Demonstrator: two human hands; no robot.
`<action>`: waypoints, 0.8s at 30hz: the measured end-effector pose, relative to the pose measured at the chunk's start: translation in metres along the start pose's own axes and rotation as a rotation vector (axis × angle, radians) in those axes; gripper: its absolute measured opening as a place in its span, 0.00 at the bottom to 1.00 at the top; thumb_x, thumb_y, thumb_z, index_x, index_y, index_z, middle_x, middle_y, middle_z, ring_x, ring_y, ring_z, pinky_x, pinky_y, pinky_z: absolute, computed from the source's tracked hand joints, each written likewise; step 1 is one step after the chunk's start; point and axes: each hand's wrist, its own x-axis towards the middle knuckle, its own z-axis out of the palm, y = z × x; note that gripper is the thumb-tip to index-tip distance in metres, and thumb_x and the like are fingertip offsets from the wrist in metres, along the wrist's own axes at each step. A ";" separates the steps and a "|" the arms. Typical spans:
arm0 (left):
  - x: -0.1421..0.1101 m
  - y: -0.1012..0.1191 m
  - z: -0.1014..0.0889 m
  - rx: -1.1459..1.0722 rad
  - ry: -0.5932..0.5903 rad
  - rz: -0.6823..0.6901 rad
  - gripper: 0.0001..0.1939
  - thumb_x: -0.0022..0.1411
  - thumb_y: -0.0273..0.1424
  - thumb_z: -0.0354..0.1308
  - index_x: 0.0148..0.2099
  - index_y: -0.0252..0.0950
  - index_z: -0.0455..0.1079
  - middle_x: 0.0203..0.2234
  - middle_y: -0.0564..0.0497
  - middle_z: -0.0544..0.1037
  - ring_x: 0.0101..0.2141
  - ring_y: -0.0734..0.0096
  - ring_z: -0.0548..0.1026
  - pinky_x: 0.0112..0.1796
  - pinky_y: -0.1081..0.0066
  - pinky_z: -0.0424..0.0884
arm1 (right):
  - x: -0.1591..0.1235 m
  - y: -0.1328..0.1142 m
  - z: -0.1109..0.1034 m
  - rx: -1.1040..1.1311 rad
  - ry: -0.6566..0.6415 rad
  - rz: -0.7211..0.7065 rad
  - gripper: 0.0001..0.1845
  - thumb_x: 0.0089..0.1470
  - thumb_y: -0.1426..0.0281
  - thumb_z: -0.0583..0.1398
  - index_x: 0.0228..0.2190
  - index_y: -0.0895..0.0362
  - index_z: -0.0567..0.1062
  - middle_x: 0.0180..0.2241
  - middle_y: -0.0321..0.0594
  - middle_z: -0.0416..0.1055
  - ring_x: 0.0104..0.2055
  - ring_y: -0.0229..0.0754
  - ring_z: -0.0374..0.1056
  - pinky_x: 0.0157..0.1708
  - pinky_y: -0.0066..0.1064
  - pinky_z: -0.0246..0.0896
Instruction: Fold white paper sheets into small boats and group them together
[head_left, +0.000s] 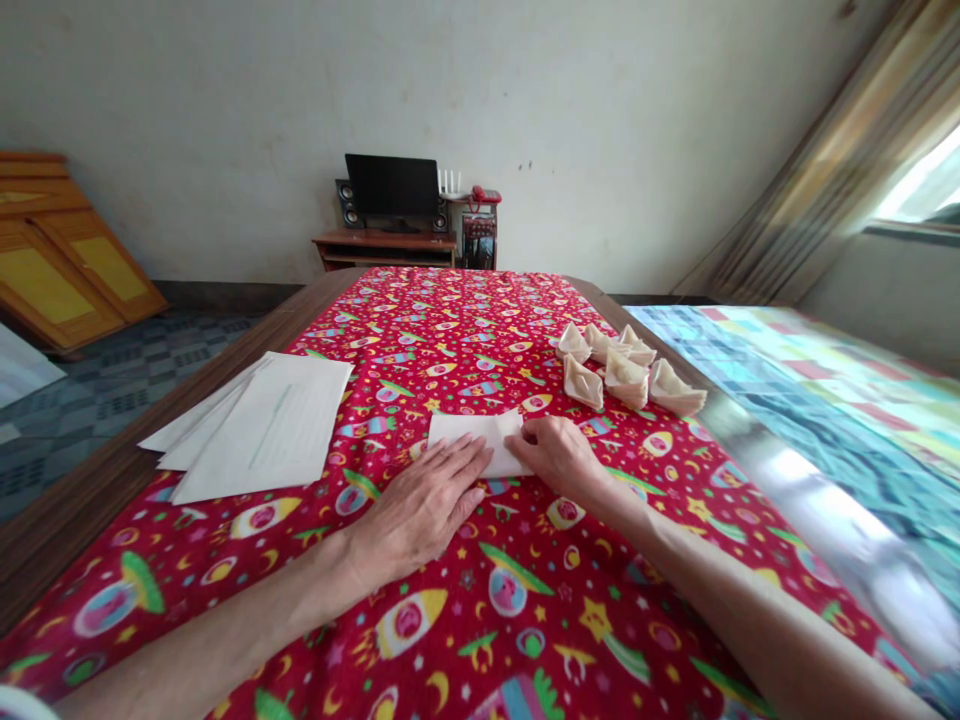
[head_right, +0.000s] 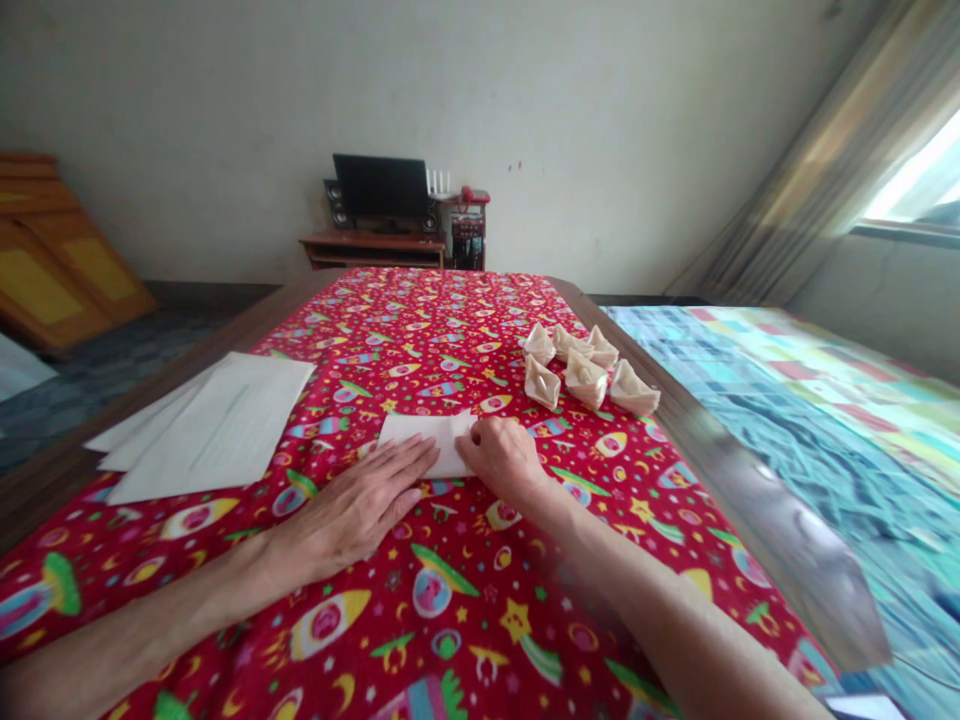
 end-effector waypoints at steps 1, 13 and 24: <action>0.000 -0.001 0.000 -0.001 0.000 -0.002 0.23 0.70 0.35 0.40 0.63 0.34 0.53 0.61 0.46 0.60 0.61 0.66 0.56 0.60 0.60 0.54 | 0.000 0.000 0.000 0.000 0.001 -0.003 0.16 0.52 0.66 0.55 0.18 0.58 0.74 0.18 0.38 0.69 0.20 0.33 0.56 0.22 0.26 0.44; 0.001 -0.002 0.002 -0.002 0.018 -0.005 0.22 0.69 0.34 0.40 0.64 0.35 0.53 0.60 0.48 0.60 0.60 0.65 0.57 0.60 0.59 0.55 | 0.001 0.001 0.002 0.001 -0.001 -0.013 0.16 0.52 0.66 0.55 0.18 0.58 0.75 0.17 0.38 0.69 0.19 0.33 0.57 0.22 0.26 0.44; 0.000 -0.002 0.004 0.007 0.037 0.011 0.22 0.69 0.32 0.40 0.63 0.36 0.54 0.60 0.47 0.61 0.60 0.65 0.57 0.59 0.59 0.55 | 0.000 0.000 0.000 0.002 -0.008 -0.001 0.16 0.52 0.65 0.55 0.19 0.58 0.75 0.18 0.39 0.70 0.20 0.33 0.57 0.21 0.26 0.44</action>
